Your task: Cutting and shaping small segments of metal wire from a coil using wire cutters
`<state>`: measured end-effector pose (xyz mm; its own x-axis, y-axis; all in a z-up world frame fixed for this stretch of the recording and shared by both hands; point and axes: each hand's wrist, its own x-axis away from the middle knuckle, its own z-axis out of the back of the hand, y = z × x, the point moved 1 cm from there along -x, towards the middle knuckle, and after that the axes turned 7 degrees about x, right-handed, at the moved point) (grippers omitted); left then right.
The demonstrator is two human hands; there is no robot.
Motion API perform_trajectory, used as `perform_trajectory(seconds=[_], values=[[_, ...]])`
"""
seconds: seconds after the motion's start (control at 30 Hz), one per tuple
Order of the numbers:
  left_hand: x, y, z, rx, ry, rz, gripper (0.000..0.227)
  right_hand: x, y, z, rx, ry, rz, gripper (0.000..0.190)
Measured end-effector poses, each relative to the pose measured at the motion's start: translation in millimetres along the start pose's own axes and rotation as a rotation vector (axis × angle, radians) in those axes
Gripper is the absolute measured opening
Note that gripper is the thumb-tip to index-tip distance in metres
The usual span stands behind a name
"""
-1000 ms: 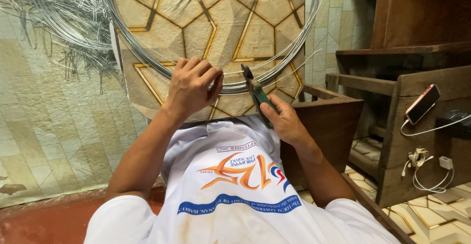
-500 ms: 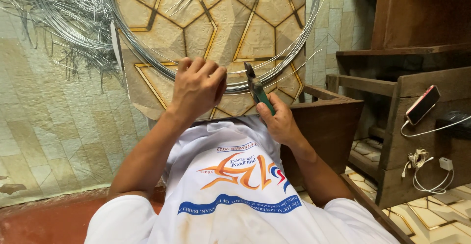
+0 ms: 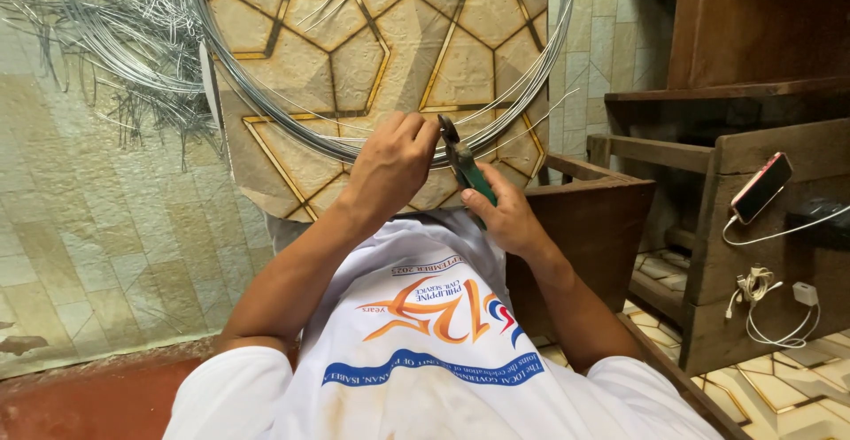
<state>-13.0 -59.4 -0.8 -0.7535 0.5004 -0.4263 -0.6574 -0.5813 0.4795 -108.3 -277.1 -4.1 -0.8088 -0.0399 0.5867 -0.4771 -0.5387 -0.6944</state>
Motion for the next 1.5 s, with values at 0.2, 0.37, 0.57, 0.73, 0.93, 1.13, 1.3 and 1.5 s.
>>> perform_trajectory(seconds=[0.2, 0.37, 0.57, 0.73, 0.93, 1.13, 1.3, 1.5], values=[[5, 6, -11, -0.019, 0.018, -0.025, 0.004, -1, -26, 6, 0.095, -0.019, -0.005, 0.041], [7, 5, -11, -0.026, 0.008, -0.021, 0.004, -3, -39, 10, 0.182, 0.015, -0.070, 0.048], [-9, 16, 19, 0.040, -0.059, 0.037, 0.012, -7, -54, 14, 0.213, -0.042, -0.131, 0.056], [-37, 14, 51, 0.260, -0.285, 0.134, 0.036, -10, -60, 15, 0.213, -0.072, -0.173, 0.050], [-72, 7, 77, 0.457, -0.615, 0.196, 0.052, -11, -68, 19, 0.241, -0.053, -0.194, 0.044], [-77, -12, 48, 0.590, -0.799, 0.106, 0.058, -12, -62, 16, 0.272, -0.029, -0.192, 0.042], [-72, -21, 30, 0.640, -0.791, 0.113, 0.056, -17, -57, 13, 0.283, -0.020, -0.182, 0.036], [-67, -30, 13, 0.672, -0.796, 0.121, 0.056, -19, -59, 12, 0.297, -0.001, -0.227, 0.031]])
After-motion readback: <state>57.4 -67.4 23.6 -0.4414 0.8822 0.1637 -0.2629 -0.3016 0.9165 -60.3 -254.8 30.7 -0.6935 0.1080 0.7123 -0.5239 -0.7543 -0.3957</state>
